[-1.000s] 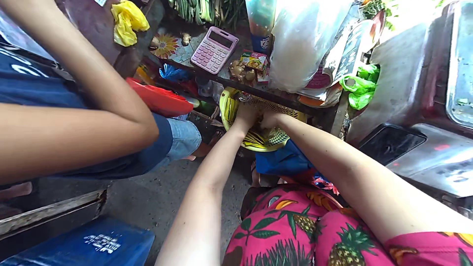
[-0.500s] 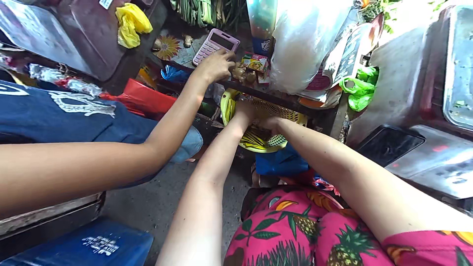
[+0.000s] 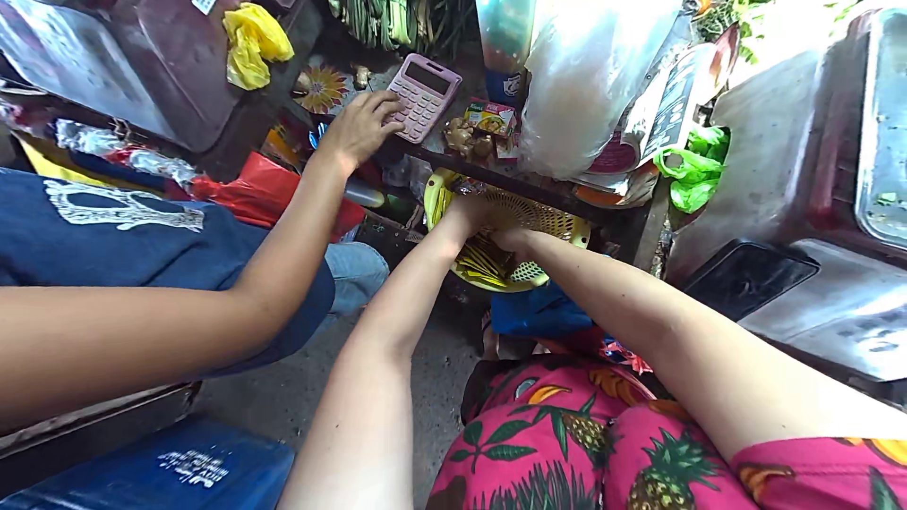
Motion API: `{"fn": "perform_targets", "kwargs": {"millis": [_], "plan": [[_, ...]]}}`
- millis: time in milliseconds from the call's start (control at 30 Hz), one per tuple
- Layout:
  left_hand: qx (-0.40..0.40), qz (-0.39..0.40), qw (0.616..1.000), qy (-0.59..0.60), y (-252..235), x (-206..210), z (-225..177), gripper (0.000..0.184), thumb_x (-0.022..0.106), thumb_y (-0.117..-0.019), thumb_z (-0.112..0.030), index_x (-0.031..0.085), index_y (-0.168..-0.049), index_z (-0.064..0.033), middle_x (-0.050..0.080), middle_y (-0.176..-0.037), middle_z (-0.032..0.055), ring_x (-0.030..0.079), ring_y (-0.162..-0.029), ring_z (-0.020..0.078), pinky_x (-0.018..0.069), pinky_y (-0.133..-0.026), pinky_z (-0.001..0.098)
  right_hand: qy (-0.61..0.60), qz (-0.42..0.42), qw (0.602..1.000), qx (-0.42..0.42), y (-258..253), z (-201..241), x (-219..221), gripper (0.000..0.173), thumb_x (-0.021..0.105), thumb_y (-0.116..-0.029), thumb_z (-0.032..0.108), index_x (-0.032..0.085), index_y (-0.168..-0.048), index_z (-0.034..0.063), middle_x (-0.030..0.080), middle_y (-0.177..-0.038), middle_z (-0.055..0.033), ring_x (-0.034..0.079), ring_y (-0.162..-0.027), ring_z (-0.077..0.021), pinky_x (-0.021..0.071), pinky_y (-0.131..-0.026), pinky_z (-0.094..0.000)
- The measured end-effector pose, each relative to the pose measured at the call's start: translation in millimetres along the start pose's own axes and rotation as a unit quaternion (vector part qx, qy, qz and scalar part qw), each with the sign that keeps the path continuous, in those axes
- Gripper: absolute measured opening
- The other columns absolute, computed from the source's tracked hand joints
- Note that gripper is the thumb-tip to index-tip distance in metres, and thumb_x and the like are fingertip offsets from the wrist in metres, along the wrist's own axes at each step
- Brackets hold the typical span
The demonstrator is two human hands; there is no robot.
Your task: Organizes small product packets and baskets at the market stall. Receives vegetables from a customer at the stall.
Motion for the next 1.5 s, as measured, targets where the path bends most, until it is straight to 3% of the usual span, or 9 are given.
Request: {"fn": "perform_targets", "kwargs": {"millis": [100,233,367,467,733,833,1067,1333,1500], "plan": [[0.007,-0.042,0.997,0.063,21,-11,0,0.064,0.086,-0.0717,-0.005,0.065,-0.132,-0.009,0.056,-0.14,0.0232,0.052,-0.13,0.0454,0.0462,-0.102,0.0651,-0.012,0.016,1.0,-0.009,1,0,0,0.046,0.039,-0.1111,0.034,0.056,-0.139,0.0022,0.054,-0.14,-0.0253,0.055,-0.127,-0.0391,0.0457,-0.099,-0.0624],[-0.04,-0.042,0.989,0.134,94,1,-18,0.07,0.092,-0.0724,-0.024,0.064,-0.136,-0.015,0.058,-0.137,0.0231,0.055,-0.127,0.0435,0.0486,-0.101,0.0621,-0.011,0.046,0.998,-0.03,12,8,-3,0.056,0.039,-0.1102,0.047,0.055,-0.142,0.0029,0.056,-0.14,-0.0251,0.056,-0.126,-0.0399,0.045,-0.1,-0.0636],[-0.019,-0.108,0.984,0.139,113,30,-20,0.027,0.069,-0.0911,-0.002,0.077,-0.114,-0.0127,0.065,-0.128,0.0158,0.061,-0.121,0.0374,0.053,-0.098,0.0554,-0.013,0.039,0.999,0.001,20,12,-3,0.068,0.047,-0.105,0.056,0.054,-0.143,0.001,0.055,-0.142,-0.0264,0.053,-0.132,-0.04,0.0421,-0.107,-0.0635],[0.066,-0.18,0.974,0.123,116,31,-6,0.026,0.059,-0.0909,0.009,0.079,-0.097,-0.0075,0.071,-0.113,0.0135,0.067,-0.111,0.0346,0.0557,-0.092,0.054,-0.027,0.047,0.999,0.004,7,6,1,0.068,0.046,-0.1044,0.059,0.054,-0.143,0.0036,0.058,-0.136,-0.0271,0.06,-0.122,-0.0414,0.0508,-0.096,-0.0631],[0.163,-0.269,0.94,0.134,120,29,19,0.022,0.061,-0.0885,0.013,0.077,-0.098,0.0005,0.07,-0.11,0.0181,0.068,-0.109,0.0349,0.0547,-0.098,0.0488,-0.045,0.056,0.997,0.006,19,10,5,0.063,0.045,-0.1068,0.054,0.05,-0.145,0.0035,0.058,-0.136,-0.026,0.062,-0.118,-0.0392,0.0533,-0.094,-0.0584],[0.117,-0.233,0.94,0.221,113,30,16,0.02,0.068,-0.0885,0.003,0.075,-0.107,0.004,0.066,-0.123,0.0221,0.064,-0.117,0.0358,0.052,-0.102,0.0496,-0.09,0.065,0.994,-0.005,22,11,14,0.06,0.045,-0.1076,0.051,0.048,-0.146,0.0049,0.059,-0.133,-0.0244,0.063,-0.116,-0.0371,0.054,-0.093,-0.0565],[-0.169,-0.183,0.921,0.299,115,51,0,0.139,0.088,-0.0595,-0.069,0.02,-0.161,-0.0028,0.029,-0.162,0.0247,0.036,-0.147,0.0416,0.0407,-0.113,0.0567,-0.097,0.061,0.993,-0.011,16,10,15,0.067,0.032,-0.1085,0.057,0.047,-0.149,0.0058,0.053,-0.143,-0.0248,0.055,-0.129,-0.0373,0.0466,-0.104,-0.0594],[-0.221,-0.127,0.932,0.258,110,54,-13,0.121,0.081,-0.0692,-0.064,0.03,-0.156,0.0035,0.03,-0.16,0.0254,0.028,-0.151,0.0397,0.0363,-0.117,0.0525,0.052,0.016,0.993,-0.103,13,28,3,0.055,0.026,-0.114,0.037,0.05,-0.145,-0.0017,0.053,-0.144,-0.0273,0.053,-0.132,-0.0385,0.0413,-0.109,-0.0588],[-0.19,-0.128,0.945,0.233,108,60,-21,0.114,0.066,-0.0825,-0.068,0.021,-0.161,0.0024,0.016,-0.169,0.0226,0.01,-0.158,0.0359,0.0043,-0.126,0.0563,0.111,0.01,0.989,-0.098,23,27,-10,0.06,0.02,-0.114,0.039,0.05,-0.145,-0.003,0.051,-0.145,-0.0295,0.05,-0.134,-0.0441,0.0387,-0.107,-0.0659]]}}
Point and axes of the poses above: each hand's wrist, its own y-axis away from the middle knuckle, its own x-axis out of the palm, z = x × y, the point moved 8 cm from there along -y, towards the middle knuckle
